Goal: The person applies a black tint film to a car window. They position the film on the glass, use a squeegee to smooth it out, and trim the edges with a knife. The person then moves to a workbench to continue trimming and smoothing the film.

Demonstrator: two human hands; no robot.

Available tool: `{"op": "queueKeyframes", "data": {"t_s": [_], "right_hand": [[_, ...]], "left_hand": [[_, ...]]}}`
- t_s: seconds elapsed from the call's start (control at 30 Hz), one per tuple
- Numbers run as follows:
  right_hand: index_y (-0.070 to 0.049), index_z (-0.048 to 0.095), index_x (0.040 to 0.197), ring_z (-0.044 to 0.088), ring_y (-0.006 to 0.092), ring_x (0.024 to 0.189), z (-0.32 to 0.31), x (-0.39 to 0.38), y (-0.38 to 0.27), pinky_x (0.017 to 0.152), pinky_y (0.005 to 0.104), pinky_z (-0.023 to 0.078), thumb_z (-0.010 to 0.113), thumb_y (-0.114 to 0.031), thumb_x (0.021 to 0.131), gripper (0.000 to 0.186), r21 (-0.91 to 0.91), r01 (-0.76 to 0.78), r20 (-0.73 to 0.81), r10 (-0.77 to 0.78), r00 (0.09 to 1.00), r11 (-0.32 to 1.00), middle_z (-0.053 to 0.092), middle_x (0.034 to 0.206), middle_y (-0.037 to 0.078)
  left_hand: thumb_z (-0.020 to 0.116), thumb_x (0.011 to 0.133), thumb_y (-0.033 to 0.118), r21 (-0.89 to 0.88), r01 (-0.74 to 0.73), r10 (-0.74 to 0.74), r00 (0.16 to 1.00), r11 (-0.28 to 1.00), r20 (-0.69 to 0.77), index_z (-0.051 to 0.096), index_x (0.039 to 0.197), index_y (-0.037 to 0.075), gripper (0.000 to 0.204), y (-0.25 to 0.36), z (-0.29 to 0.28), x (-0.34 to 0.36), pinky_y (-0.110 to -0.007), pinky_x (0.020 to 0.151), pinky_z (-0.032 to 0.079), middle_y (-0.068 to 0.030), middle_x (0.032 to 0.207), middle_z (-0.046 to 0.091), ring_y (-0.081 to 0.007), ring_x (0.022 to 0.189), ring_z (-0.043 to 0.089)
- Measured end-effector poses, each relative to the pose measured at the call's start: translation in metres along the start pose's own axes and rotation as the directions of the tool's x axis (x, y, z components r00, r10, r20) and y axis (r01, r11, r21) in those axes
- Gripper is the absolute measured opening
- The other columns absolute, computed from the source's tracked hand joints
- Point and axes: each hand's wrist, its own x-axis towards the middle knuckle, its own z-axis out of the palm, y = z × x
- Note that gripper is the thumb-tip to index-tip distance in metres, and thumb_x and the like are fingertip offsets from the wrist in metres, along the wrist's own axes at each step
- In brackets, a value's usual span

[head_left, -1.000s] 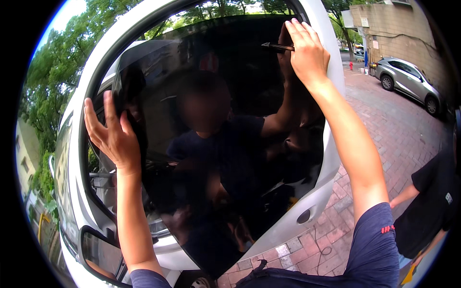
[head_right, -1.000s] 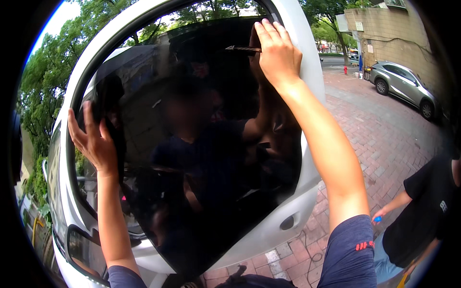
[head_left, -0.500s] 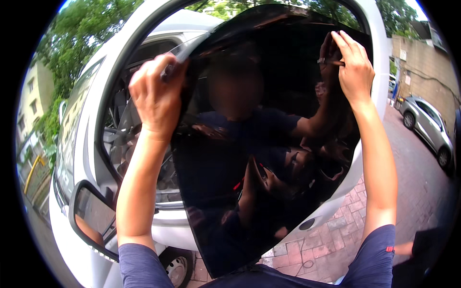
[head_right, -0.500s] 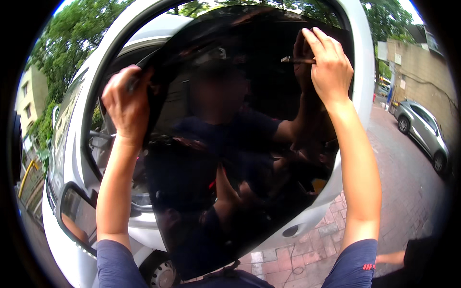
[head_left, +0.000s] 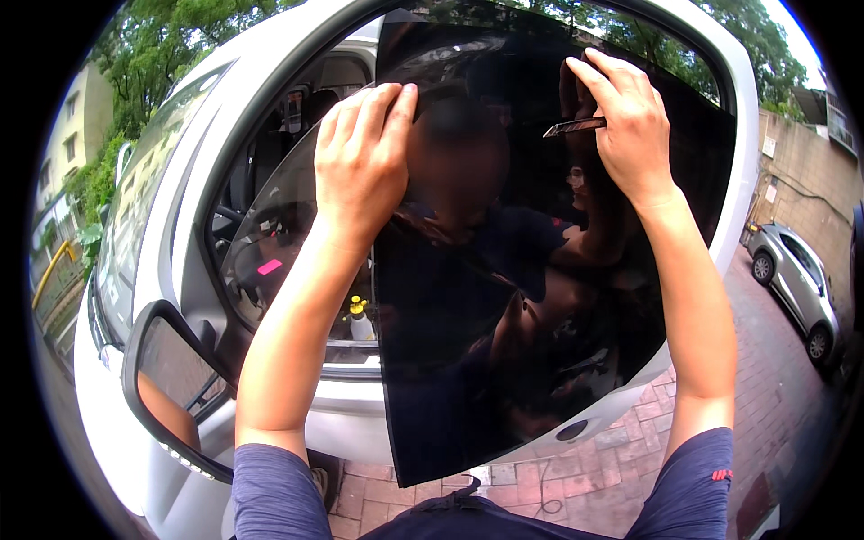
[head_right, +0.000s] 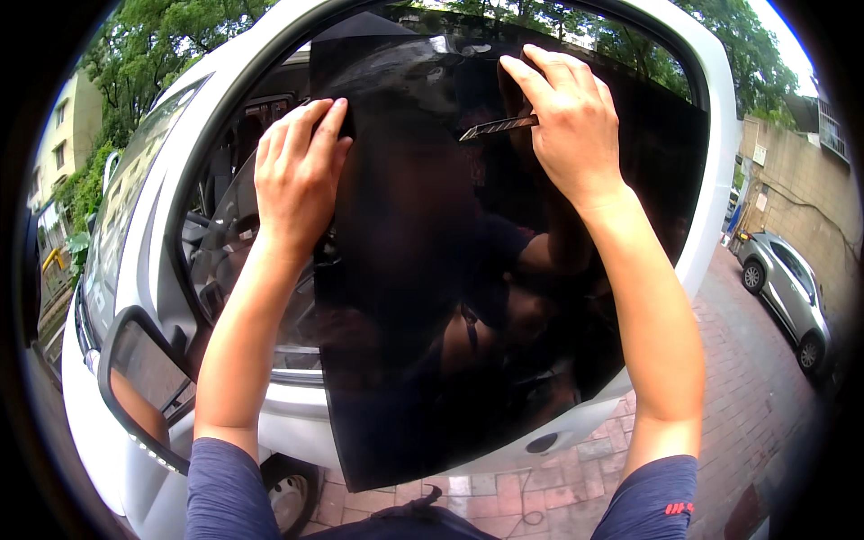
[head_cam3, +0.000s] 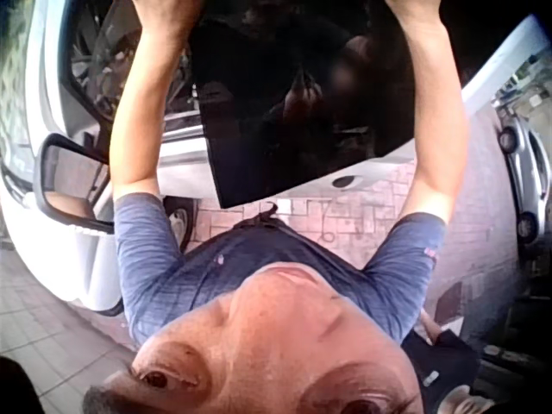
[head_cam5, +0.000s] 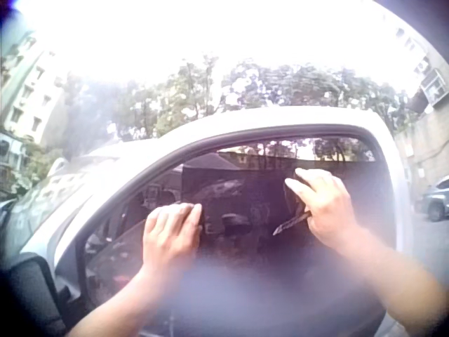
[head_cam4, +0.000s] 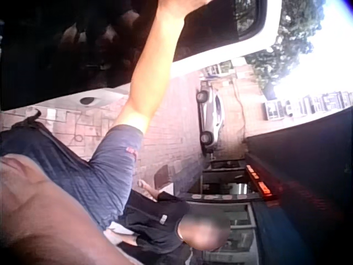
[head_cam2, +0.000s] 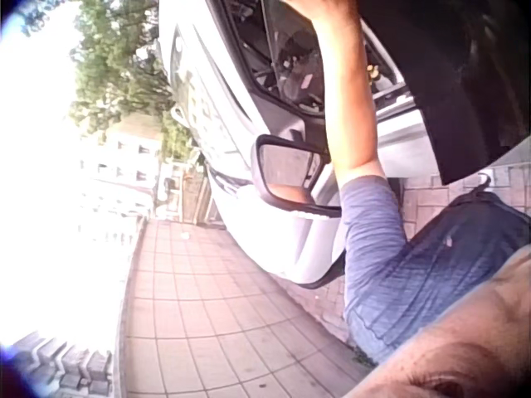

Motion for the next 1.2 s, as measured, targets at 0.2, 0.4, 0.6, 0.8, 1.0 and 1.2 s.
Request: {"op": "queueKeyframes", "data": {"t_s": [0.2,0.4,0.6,0.8,1.0,1.2], "right_hand": [[-0.014,0.068,0.12,0.061,0.0263,0.113,0.003,0.011,-0.017,0.094,0.0404,0.049,0.061,0.004,0.078,0.046,0.056,-0.01,-0.012,0.01,1.0,0.998,0.066,0.121,0.005],[-0.007,0.069,0.104,0.067,0.0232,0.08,-0.01,0.049,-0.053,0.073,0.0357,0.053,0.068,-0.01,0.085,0.019,0.369,-0.307,0.249,0.225,0.942,0.877,0.07,0.092,0.01],[-0.001,0.066,0.097,0.049,0.0055,0.068,-0.031,0.089,-0.079,0.062,0.0214,0.04,0.06,-0.024,0.095,0.023,0.62,-0.712,0.751,0.013,0.66,0.329,0.055,0.074,-0.004],[-0.003,0.065,0.101,0.057,0.0158,0.064,-0.028,0.111,-0.088,0.059,0.0301,0.045,0.054,-0.013,0.098,0.015,0.637,-0.265,0.462,-0.083,0.883,0.724,0.06,0.071,0.007],[-0.013,0.062,0.087,0.066,0.0321,0.062,-0.025,0.108,-0.109,0.053,0.0409,0.051,0.064,-0.026,0.093,0.014,0.091,0.187,0.27,-0.205,0.941,0.978,0.063,0.064,0.012],[-0.021,0.062,0.132,0.066,0.0191,0.061,-0.022,0.099,-0.128,0.053,0.0315,0.053,0.063,-0.011,0.086,0.047,-0.153,0.34,0.311,-0.282,0.908,0.928,0.061,0.069,0.003]], "left_hand": [[0.064,0.087,0.041,-0.089,0.105,-0.073,0.949,0.99,0.308,0.055,0.137,0.013,0.058,0.012,-0.016,-0.025,-0.05,0.118,0.02,-0.0134,0.157,0.035,-0.0256,0.147,0.031],[0.063,0.087,0.042,-0.137,0.136,-0.085,0.942,0.981,0.324,0.046,0.147,0.014,0.068,0.009,-0.021,-0.024,-0.051,0.119,0.02,-0.0131,0.157,0.036,-0.0274,0.146,0.033],[0.065,0.086,0.048,-0.155,0.147,-0.094,0.947,0.977,0.307,0.041,0.149,0.011,0.076,0.007,-0.017,-0.029,-0.055,0.119,0.018,-0.0102,0.158,0.034,-0.0239,0.147,0.03],[0.065,0.085,0.05,-0.17,0.133,-0.081,0.957,0.977,0.279,0.042,0.148,0.011,0.078,0.003,-0.016,-0.031,-0.058,0.119,0.016,-0.0085,0.156,0.036,-0.0223,0.146,0.03],[0.067,0.084,0.049,-0.178,0.109,-0.065,0.969,0.978,0.237,0.045,0.145,0.011,0.075,0.002,-0.015,-0.034,-0.06,0.118,0.017,-0.0078,0.151,0.042,-0.0234,0.146,0.031],[0.069,0.082,0.048,-0.195,0.141,-0.081,0.955,0.971,0.286,0.05,0.141,0.015,0.071,0.001,-0.018,-0.032,-0.06,0.118,0.018,-0.0076,0.149,0.043,-0.0233,0.145,0.032]]}}
